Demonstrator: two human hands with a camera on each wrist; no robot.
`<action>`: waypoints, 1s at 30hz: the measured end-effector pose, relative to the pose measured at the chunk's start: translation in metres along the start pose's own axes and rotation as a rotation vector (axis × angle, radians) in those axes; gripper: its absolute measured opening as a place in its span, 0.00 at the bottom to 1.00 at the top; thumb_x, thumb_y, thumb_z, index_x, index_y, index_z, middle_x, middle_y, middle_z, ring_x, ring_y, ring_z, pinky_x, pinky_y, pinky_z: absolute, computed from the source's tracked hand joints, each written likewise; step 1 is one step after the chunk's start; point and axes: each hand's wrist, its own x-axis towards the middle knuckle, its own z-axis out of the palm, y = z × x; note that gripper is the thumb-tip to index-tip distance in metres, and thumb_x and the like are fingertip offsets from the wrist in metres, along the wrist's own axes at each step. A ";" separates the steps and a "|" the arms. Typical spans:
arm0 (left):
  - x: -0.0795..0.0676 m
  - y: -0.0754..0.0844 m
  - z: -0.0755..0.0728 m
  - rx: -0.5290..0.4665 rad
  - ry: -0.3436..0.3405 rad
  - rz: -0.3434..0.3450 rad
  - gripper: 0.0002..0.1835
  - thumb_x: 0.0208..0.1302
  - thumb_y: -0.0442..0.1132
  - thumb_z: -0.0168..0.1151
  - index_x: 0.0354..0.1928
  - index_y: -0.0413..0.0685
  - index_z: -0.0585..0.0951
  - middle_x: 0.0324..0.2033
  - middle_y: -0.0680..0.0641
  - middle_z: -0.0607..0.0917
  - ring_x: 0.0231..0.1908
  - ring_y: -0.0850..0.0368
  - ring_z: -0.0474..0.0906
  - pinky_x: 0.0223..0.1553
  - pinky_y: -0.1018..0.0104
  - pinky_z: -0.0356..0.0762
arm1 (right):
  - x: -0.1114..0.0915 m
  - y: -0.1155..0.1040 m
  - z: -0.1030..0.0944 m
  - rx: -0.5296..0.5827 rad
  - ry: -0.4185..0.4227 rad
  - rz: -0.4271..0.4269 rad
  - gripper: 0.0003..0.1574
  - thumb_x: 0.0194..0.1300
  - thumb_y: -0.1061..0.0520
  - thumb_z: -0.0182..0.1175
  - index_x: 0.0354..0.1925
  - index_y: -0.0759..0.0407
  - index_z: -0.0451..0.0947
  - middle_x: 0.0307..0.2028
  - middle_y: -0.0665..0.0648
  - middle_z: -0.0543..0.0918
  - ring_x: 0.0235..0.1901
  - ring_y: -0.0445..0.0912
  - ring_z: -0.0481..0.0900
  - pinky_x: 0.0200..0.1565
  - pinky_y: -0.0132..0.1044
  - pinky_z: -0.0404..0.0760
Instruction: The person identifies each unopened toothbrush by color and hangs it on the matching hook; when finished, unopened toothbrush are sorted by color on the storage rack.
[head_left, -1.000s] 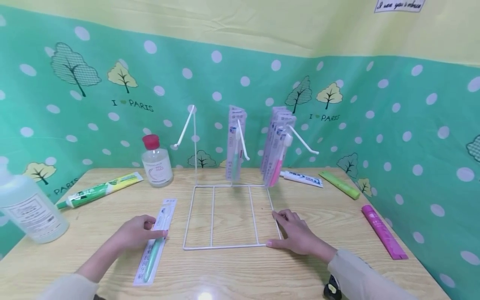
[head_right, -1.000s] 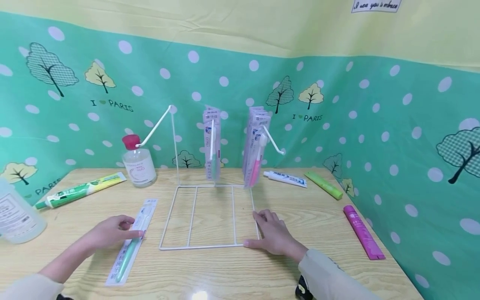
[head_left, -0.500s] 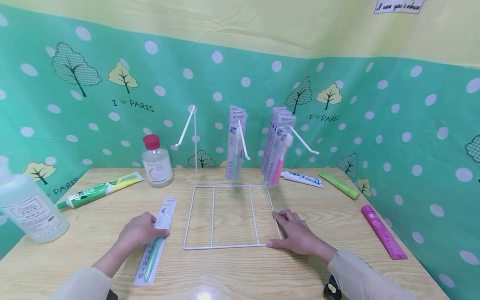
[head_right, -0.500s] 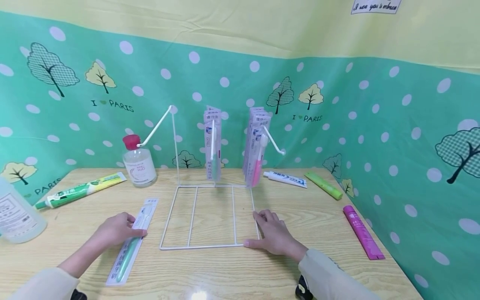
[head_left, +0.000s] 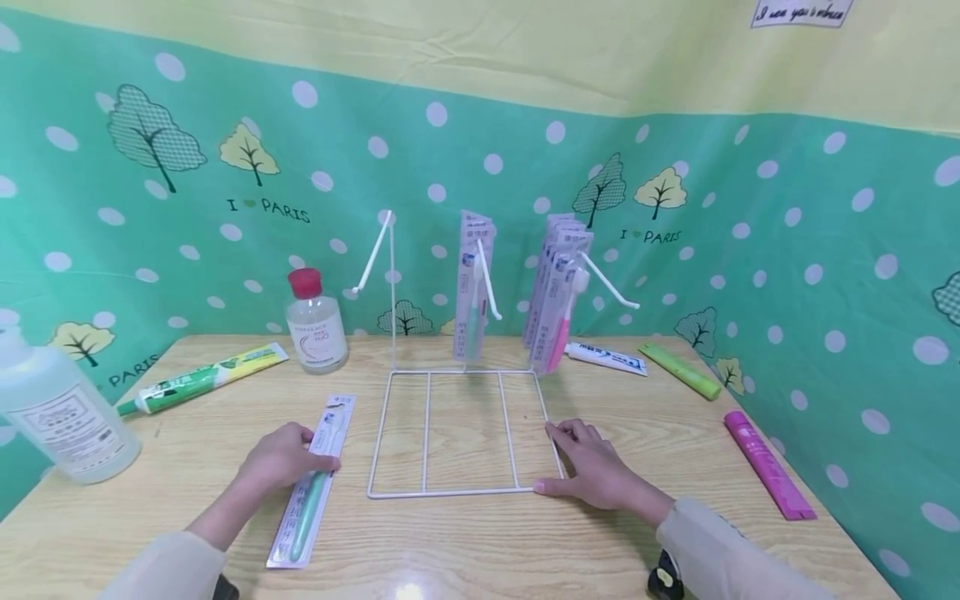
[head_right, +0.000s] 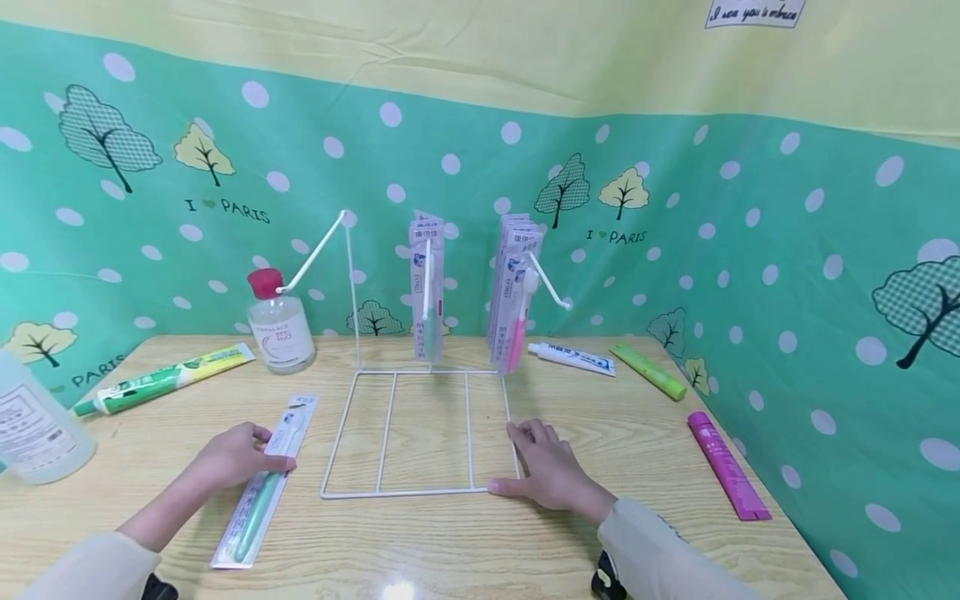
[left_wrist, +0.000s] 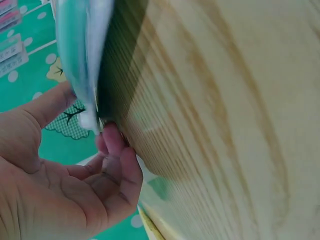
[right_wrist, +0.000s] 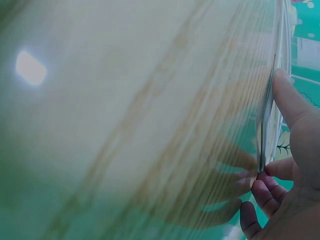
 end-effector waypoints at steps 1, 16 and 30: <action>0.001 0.000 0.001 -0.013 -0.002 0.003 0.43 0.44 0.53 0.70 0.52 0.24 0.66 0.34 0.39 0.77 0.29 0.52 0.73 0.26 0.65 0.73 | 0.000 0.000 0.000 -0.001 -0.002 0.002 0.59 0.47 0.27 0.58 0.67 0.58 0.56 0.59 0.57 0.62 0.58 0.52 0.59 0.55 0.51 0.63; -0.003 0.007 -0.007 -0.101 0.023 0.072 0.38 0.54 0.45 0.64 0.59 0.28 0.59 0.43 0.30 0.75 0.32 0.51 0.76 0.27 0.62 0.77 | 0.000 0.000 -0.001 0.008 -0.007 0.007 0.59 0.47 0.27 0.58 0.67 0.58 0.56 0.59 0.56 0.62 0.58 0.52 0.59 0.54 0.51 0.63; -0.029 0.052 -0.014 -0.132 0.102 0.274 0.36 0.57 0.50 0.62 0.61 0.33 0.64 0.43 0.35 0.79 0.35 0.52 0.78 0.30 0.63 0.79 | 0.000 -0.001 -0.001 0.009 -0.005 0.014 0.59 0.47 0.27 0.59 0.67 0.58 0.56 0.59 0.56 0.62 0.58 0.52 0.59 0.54 0.51 0.63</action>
